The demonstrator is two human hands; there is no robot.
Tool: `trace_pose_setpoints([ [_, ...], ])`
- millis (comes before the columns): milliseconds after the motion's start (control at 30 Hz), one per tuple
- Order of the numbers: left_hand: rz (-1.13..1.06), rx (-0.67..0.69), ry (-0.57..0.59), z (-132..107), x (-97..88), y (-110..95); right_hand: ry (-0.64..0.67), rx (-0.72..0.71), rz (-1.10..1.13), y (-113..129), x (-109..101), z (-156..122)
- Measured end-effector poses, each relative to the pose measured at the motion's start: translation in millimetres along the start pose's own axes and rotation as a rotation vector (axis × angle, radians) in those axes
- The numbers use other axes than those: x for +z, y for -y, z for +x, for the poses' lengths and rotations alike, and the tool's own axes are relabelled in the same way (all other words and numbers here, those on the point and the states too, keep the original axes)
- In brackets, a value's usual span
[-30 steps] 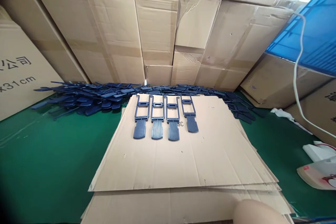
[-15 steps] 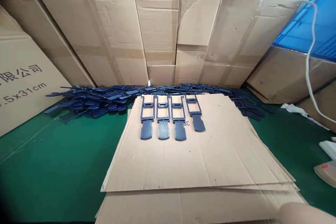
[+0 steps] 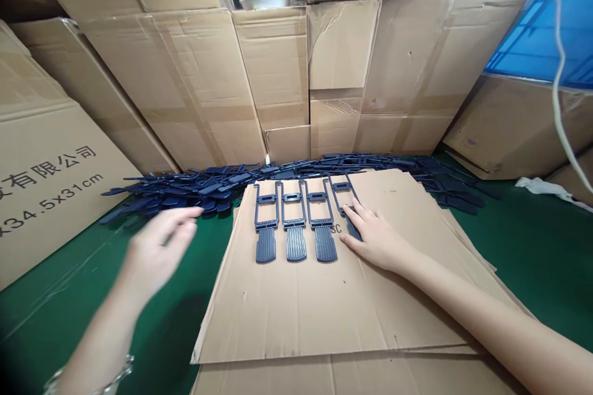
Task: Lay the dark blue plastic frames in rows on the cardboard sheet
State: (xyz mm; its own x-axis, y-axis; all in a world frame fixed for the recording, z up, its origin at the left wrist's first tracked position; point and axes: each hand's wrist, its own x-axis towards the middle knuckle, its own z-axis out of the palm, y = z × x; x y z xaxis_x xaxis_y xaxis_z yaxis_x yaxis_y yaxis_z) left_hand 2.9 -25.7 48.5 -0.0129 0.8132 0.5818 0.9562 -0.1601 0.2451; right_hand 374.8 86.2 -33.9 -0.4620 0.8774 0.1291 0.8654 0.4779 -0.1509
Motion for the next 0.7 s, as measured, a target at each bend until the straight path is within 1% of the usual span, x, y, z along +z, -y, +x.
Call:
trace_pose_setpoints([
  [33,-0.020,0.077,0.120,0.1,14.1,-7.1,0.004,-0.007,-0.012,2.1,0.5,-2.6],
  [67,0.010,0.131,0.246,-0.1,27.7,-14.4,0.002,-0.007,-0.023,4.7,0.1,-5.5],
  [133,0.042,0.206,0.449,-1.5,50.1,-27.3,0.009,0.000,-0.040,10.2,-2.1,-11.0],
  [167,0.047,0.229,0.515,-2.2,58.4,-32.2,0.016,0.004,-0.049,12.8,-3.1,-13.2],
  [233,0.045,0.263,0.593,-3.5,69.1,-38.3,0.036,0.014,-0.067,17.4,-4.6,-16.4],
  [333,0.054,0.273,0.645,-4.0,74.0,-39.7,0.078,0.035,-0.096,23.6,-4.8,-19.7],
  [400,0.063,0.277,0.656,-3.7,73.1,-37.9,0.105,0.040,-0.117,27.8,-3.5,-21.9],
  [467,0.066,0.291,0.652,-3.2,71.3,-35.6,0.097,0.029,-0.143,32.1,-1.1,-23.8],
  [533,0.065,0.303,0.645,-2.9,69.9,-33.3,0.021,0.004,-0.171,36.3,1.8,-24.6],
  [600,0.061,0.320,0.626,-3.3,69.5,-30.9,-0.093,-0.050,-0.194,39.9,3.6,-24.2],
  [667,0.055,0.342,0.602,-4.4,69.7,-28.8,-0.189,-0.142,-0.209,42.3,3.0,-22.6],
  [700,0.054,0.348,0.592,-5.2,69.9,-28.0,-0.215,-0.198,-0.212,42.9,1.7,-21.5],
])
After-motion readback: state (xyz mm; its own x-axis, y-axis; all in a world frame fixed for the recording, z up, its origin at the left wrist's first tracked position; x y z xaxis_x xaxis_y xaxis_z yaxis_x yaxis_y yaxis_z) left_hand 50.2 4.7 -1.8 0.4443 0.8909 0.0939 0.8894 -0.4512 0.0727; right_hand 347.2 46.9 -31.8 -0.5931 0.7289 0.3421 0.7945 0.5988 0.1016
